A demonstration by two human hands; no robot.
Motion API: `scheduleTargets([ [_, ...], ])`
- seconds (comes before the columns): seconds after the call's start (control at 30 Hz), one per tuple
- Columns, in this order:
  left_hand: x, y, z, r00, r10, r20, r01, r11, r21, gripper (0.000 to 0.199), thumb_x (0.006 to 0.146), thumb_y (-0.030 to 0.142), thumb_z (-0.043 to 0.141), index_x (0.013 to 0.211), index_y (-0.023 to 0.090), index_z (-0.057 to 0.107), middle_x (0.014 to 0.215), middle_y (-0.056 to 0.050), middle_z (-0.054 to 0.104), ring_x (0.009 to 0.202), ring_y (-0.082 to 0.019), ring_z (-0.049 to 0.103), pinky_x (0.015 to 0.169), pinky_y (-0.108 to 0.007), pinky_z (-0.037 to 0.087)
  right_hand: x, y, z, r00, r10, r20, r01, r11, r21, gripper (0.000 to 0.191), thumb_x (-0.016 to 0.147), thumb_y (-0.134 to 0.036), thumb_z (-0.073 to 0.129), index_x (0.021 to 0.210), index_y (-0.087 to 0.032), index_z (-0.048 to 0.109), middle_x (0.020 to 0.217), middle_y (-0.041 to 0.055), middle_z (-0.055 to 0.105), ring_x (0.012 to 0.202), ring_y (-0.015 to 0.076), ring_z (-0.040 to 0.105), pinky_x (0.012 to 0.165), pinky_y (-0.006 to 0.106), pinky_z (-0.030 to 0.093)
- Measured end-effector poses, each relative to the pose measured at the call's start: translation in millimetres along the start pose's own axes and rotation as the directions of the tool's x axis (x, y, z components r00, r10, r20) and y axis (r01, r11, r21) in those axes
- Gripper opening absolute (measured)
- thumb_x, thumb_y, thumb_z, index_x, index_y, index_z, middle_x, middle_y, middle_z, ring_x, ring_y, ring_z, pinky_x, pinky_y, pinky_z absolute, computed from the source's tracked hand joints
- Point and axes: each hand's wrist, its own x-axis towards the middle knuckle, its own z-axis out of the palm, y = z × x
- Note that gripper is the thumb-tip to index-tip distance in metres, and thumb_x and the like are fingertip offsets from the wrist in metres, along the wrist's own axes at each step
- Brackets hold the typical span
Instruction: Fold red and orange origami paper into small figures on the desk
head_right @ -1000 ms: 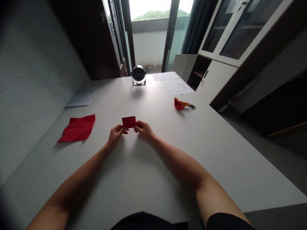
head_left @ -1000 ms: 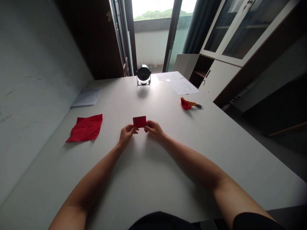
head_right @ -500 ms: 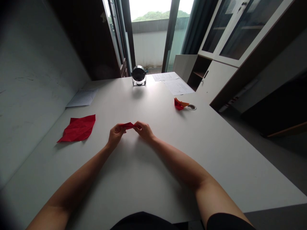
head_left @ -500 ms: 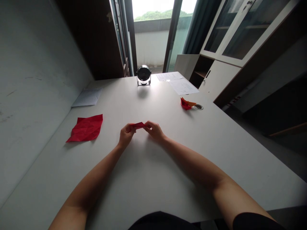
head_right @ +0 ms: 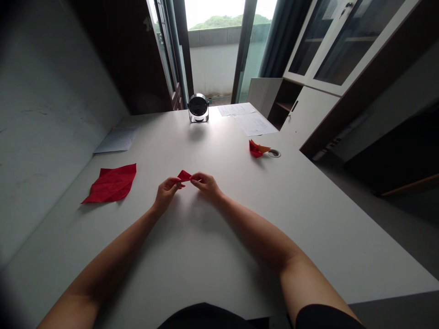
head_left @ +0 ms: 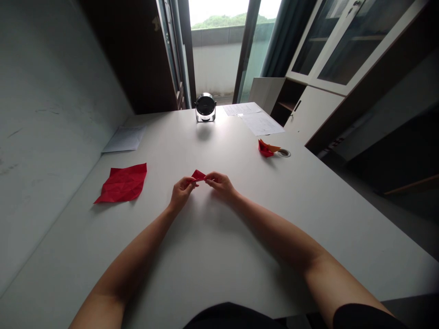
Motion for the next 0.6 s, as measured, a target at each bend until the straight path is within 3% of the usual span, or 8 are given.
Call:
scheduleTargets([
  [0.27,-2.4,1.6,1.6,0.996,-0.033,0.085,0.024,0.994,0.109,0.032,0.087,0.048,0.068,0.086,0.016,0.063,0.082,-0.005,0.071,0.075,-0.022,0.074,0.071,-0.031,0.054,-0.7,0.7,-0.3,0.999,0.049,0.013,-0.049,0.998,-0.041,0.039,0.081,-0.056,0.07,0.085,-0.018,0.066,0.074,0.0014,0.064,0.068,0.0143,0.056,0.062,0.027,0.043],
  [0.5,-3.7,2.5,4.3,0.998,-0.034,0.053,0.029,0.995,0.094,0.039,0.089,0.046,0.066,0.117,0.02,0.057,0.092,-0.006,0.076,0.072,-0.019,0.073,0.072,-0.034,0.056,0.8,7.7,2.0,1.0,0.024,0.002,-0.024,0.999,-0.043,0.034,0.08,-0.052,0.072,0.084,-0.019,0.062,0.075,0.0004,0.063,0.07,0.0148,0.057,0.066,0.028,0.047],
  [0.6,-3.9,1.0,4.5,0.996,-0.052,0.069,0.044,0.993,0.113,0.04,0.089,0.047,0.065,0.116,0.017,0.064,0.095,-0.008,0.076,0.073,-0.02,0.073,0.073,-0.035,0.057,1.4,8.9,4.0,1.0,0.009,-0.01,-0.009,1.0,0.003,0.03,0.081,-0.047,0.071,0.089,-0.02,0.062,0.079,0.0006,0.065,0.073,0.0151,0.06,0.068,0.029,0.05],
])
